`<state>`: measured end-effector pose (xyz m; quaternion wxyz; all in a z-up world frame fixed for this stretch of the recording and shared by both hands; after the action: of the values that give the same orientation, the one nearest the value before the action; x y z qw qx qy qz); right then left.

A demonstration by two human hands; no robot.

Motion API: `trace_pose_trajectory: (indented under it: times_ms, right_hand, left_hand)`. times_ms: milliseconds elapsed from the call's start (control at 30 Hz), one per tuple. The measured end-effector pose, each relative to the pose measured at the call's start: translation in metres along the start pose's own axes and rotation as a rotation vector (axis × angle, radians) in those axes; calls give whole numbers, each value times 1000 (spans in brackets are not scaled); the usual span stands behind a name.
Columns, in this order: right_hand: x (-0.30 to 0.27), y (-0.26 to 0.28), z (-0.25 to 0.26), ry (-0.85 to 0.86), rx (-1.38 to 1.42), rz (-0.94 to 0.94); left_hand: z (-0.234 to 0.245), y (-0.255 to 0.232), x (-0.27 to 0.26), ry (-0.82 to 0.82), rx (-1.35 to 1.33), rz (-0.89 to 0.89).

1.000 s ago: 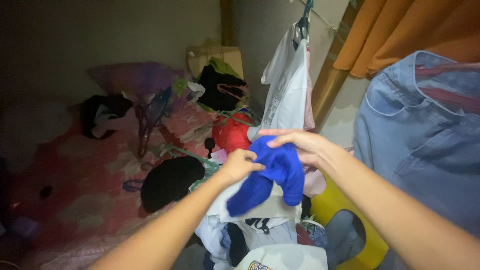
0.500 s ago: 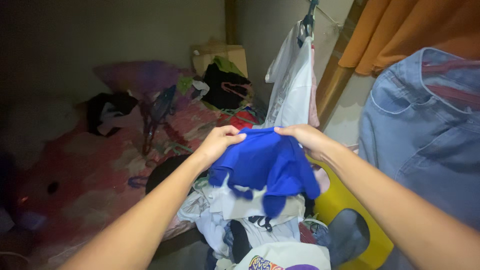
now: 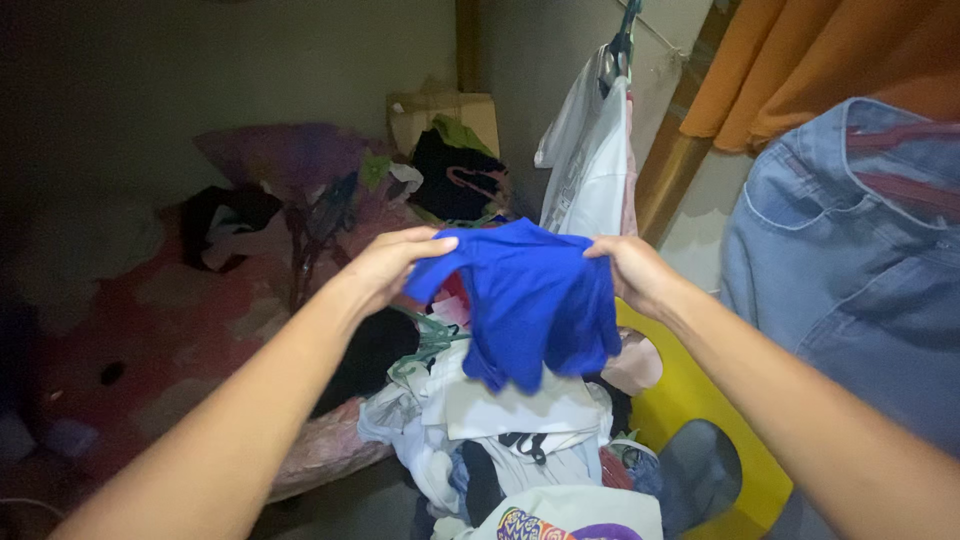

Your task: The person takes a white t-shirt from a pile, places it on a blue hanger, and hangs it on a wall-mounted rail. They then pick up a blue garment, unfold it, and prepare to hang it on another hanger.

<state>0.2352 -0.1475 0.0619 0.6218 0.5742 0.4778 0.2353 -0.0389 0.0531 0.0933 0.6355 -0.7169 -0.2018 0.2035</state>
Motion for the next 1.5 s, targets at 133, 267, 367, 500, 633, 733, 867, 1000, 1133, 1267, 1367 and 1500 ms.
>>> trace_pose_trajectory:
  times_ms: [133, 267, 367, 500, 633, 733, 867, 1000, 1133, 1267, 1367, 1500]
  right_hand:
    - [-2, 10, -28, 66, -322, 104]
    - [-5, 24, -62, 176, -751, 412]
    - [-5, 27, -66, 75, -686, 130]
    - [-12, 38, -66, 211, -169, 17]
    - [-17, 53, -57, 255, -20, 14]
    - [-16, 53, -44, 171, -13, 9]
    - [3, 43, -23, 158, 87, 39]
    - [41, 19, 3, 61, 147, 34]
    - [79, 0, 7, 165, 244, 73]
    - [104, -12, -21, 108, 163, -6]
    - [111, -15, -55, 125, 112, -14]
    - [118, -25, -78, 144, 179, -77]
  left_hand:
    - [-32, 3, 17, 75, 253, -48]
    - [-58, 5, 39, 275, 303, -264]
    - [-59, 12, 48, 151, 181, -303]
    - [-58, 43, 33, 344, 255, -280]
    - [-43, 64, 14, 401, 774, -71]
    - [-22, 58, 8, 185, 1179, -31]
    - [11, 49, -2, 106, 1325, -22]
    - [49, 52, -18, -52, 1244, 20]
    - [83, 63, -31, -257, 939, -28]
    - [99, 93, -32, -353, 206, -23]
    - [112, 110, -26, -566, 88, -138]
    - [129, 133, -36, -750, 46, -117]
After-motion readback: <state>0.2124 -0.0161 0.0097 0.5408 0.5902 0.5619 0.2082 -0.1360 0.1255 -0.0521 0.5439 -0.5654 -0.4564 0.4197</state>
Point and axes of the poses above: each hand's wrist, its own x-axis towards the middle knuckle, its own z-axis out of the back of the hand, y = z × x, the point moved 2 cm from there along x, towards the middle knuckle, and after that the axes turned 9 degrees about -z, right-handed, at the moved point
